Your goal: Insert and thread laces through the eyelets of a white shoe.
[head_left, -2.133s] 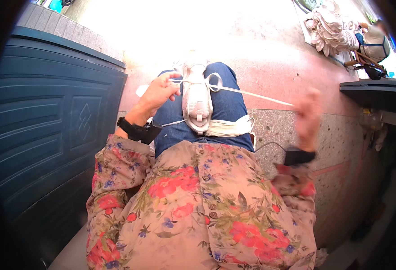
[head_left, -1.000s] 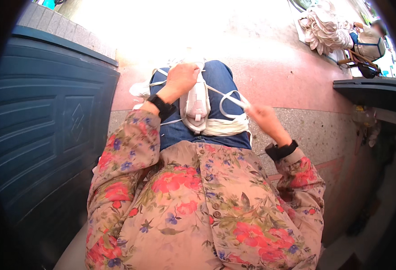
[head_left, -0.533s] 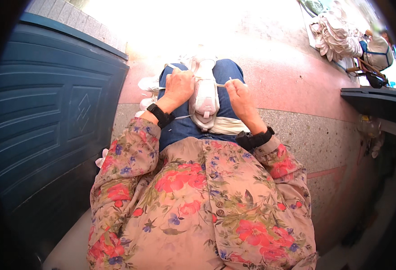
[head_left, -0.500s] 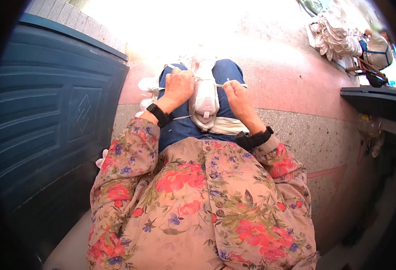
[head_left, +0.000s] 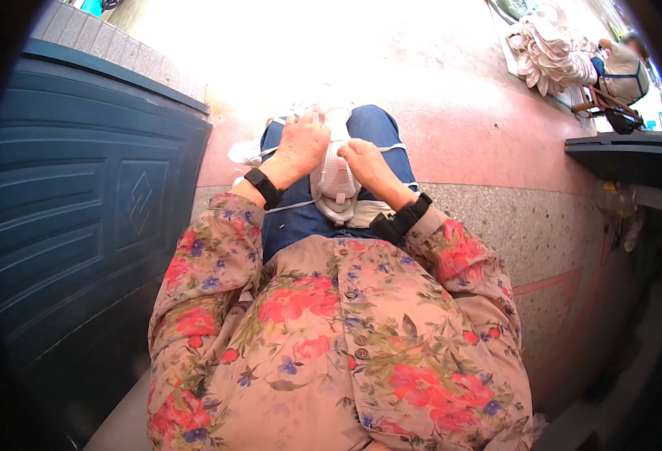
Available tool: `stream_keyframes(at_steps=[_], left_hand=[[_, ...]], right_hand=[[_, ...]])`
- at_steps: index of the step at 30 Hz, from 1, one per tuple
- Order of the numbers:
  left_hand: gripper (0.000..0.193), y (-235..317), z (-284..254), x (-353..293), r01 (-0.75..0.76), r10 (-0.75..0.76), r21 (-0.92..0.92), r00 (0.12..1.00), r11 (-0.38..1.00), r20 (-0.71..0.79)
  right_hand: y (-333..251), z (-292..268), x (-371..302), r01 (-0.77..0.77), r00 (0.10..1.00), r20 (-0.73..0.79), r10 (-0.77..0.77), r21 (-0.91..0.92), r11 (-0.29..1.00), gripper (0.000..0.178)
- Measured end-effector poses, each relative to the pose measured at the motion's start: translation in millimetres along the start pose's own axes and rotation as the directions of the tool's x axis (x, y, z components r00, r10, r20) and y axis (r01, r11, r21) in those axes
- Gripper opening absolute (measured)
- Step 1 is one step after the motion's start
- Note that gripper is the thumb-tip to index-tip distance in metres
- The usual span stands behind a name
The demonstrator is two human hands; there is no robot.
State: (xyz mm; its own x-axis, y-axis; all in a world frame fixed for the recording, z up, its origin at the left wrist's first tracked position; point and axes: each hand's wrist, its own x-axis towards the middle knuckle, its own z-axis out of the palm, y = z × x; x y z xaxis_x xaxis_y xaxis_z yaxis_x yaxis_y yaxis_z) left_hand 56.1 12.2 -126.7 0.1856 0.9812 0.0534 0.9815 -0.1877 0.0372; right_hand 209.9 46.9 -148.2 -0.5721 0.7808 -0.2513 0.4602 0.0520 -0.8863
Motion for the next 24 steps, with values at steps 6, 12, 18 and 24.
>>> stream_keyframes(at_steps=[6, 12, 18, 24], left_hand=[[0.015, 0.8, 12.6, 1.8, 0.112, -0.133, -0.172, 0.984, 0.979, -0.117], [0.02, 17.3, 5.1, -17.7, 0.223, -0.278, -0.361, 0.954, 0.905, -0.108], [0.023, -8.6, 25.2, -18.8, 0.359, -0.31, -0.559, 0.933, 0.747, 0.184], [0.023, -12.1, 14.5, -18.9, 0.427, -0.252, -0.752, 0.904, 0.501, 0.346]], right_hand=[[5.5, 11.1, 10.3, -0.105, 0.994, 0.038, 0.105, -0.02, 0.994, 0.033], [3.2, 10.3, 10.6, -0.045, 0.998, -0.054, 0.03, -0.303, 0.952, 0.029], [-16.9, 17.5, 5.4, -0.049, 0.999, -0.011, 0.05, -0.46, 0.886, 0.023], [-11.3, 27.4, 0.9, 0.195, 0.968, -0.001, -0.249, -0.617, 0.763, 0.01]])
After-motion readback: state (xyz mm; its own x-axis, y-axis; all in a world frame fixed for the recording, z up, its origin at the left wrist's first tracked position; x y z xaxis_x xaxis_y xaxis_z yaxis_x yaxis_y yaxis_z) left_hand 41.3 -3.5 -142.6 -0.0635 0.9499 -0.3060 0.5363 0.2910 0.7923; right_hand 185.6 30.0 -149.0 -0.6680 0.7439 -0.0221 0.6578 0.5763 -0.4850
